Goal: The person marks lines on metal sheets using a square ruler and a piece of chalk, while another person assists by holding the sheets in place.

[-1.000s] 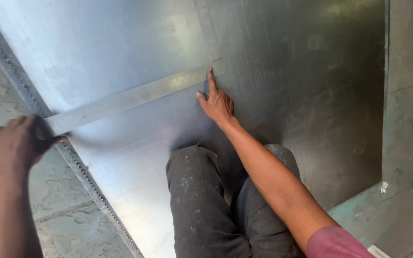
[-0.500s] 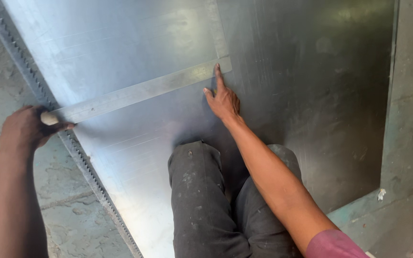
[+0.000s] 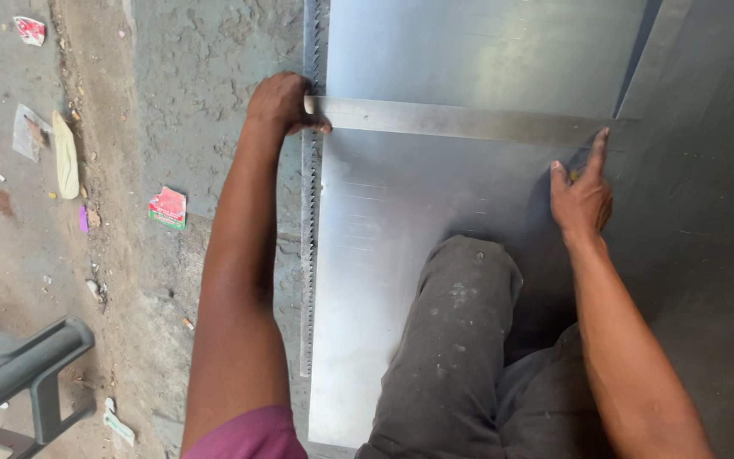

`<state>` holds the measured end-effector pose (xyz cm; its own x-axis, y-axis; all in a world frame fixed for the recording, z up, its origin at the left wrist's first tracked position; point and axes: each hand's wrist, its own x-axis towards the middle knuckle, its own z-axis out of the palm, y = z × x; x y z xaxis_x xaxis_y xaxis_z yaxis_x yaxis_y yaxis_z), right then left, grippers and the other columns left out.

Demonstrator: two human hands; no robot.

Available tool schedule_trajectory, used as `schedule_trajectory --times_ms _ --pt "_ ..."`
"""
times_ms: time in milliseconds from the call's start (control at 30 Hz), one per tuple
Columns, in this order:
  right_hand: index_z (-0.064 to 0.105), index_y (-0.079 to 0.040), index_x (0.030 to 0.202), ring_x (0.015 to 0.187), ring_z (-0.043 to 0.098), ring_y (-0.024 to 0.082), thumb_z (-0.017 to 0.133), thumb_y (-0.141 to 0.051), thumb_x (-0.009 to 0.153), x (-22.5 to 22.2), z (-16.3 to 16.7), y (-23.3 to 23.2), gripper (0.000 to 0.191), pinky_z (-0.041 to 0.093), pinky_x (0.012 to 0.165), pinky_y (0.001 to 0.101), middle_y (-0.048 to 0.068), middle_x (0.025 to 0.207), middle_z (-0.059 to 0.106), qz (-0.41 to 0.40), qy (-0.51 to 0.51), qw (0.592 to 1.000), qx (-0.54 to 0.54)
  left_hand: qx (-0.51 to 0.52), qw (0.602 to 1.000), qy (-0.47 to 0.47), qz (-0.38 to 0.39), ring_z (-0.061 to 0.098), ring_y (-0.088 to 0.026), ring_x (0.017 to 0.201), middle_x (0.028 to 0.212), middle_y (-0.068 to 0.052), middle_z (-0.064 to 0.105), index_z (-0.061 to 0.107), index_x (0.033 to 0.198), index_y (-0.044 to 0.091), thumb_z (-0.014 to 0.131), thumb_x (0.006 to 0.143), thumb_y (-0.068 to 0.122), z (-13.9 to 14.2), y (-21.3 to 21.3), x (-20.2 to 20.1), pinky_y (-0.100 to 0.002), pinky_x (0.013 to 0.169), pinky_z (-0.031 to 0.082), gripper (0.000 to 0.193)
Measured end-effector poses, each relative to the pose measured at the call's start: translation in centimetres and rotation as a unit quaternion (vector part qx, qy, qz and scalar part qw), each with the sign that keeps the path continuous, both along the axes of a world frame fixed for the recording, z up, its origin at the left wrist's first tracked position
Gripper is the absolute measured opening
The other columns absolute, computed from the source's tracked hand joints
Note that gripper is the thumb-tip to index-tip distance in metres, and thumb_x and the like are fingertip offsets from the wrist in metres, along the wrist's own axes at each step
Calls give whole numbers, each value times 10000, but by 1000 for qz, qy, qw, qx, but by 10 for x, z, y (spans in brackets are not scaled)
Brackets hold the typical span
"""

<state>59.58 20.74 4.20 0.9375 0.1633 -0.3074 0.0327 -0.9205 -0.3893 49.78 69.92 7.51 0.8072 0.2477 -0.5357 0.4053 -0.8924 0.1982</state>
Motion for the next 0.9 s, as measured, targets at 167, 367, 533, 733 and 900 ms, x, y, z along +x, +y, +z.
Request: schedule_trajectory --times_ms 167,367,533,733,900 --pt "136 -103 1715 919 712 414 706 -315 1031 -1 -3 -3 915 534 885 489 202 935 705 5 -7 1000 -8 15 998 52 21 708 -318 972 1032 -99 755 781 1062 148 992 542 467 3 -3 8 -454 826 572 646" --pt "120 -115 1713 933 715 424 696 -321 1035 -1 -1 -2 913 534 899 489 213 926 709 0 7 1000 -22 13 996 87 0 728 -302 944 960 -77 779 801 1052 158 971 577 480 0 -2 13 -449 822 581 598" --pt "93 -129 1708 942 720 432 685 -337 1042 -1 7 1 915 537 900 488 228 928 721 0 12 1000 -25 13 998 55 -5 726 -297 902 930 -66 776 807 973 157 978 551 482 -2 0 12 -440 784 579 560" --pt "83 -193 1699 917 711 445 693 -387 1019 1 16 6 934 545 846 504 238 978 731 -9 8 999 -31 -14 995 96 -13 731 -333 816 873 -117 766 814 955 136 980 573 501 0 6 14 -461 739 573 554" --pt "56 -224 1666 871 722 441 682 -416 977 11 29 3 951 580 780 495 264 1104 723 -10 -37 999 -6 -20 995 84 -41 747 -348 820 886 -131 757 809 1066 153 944 613 565 10 -2 24 -471 765 575 627"
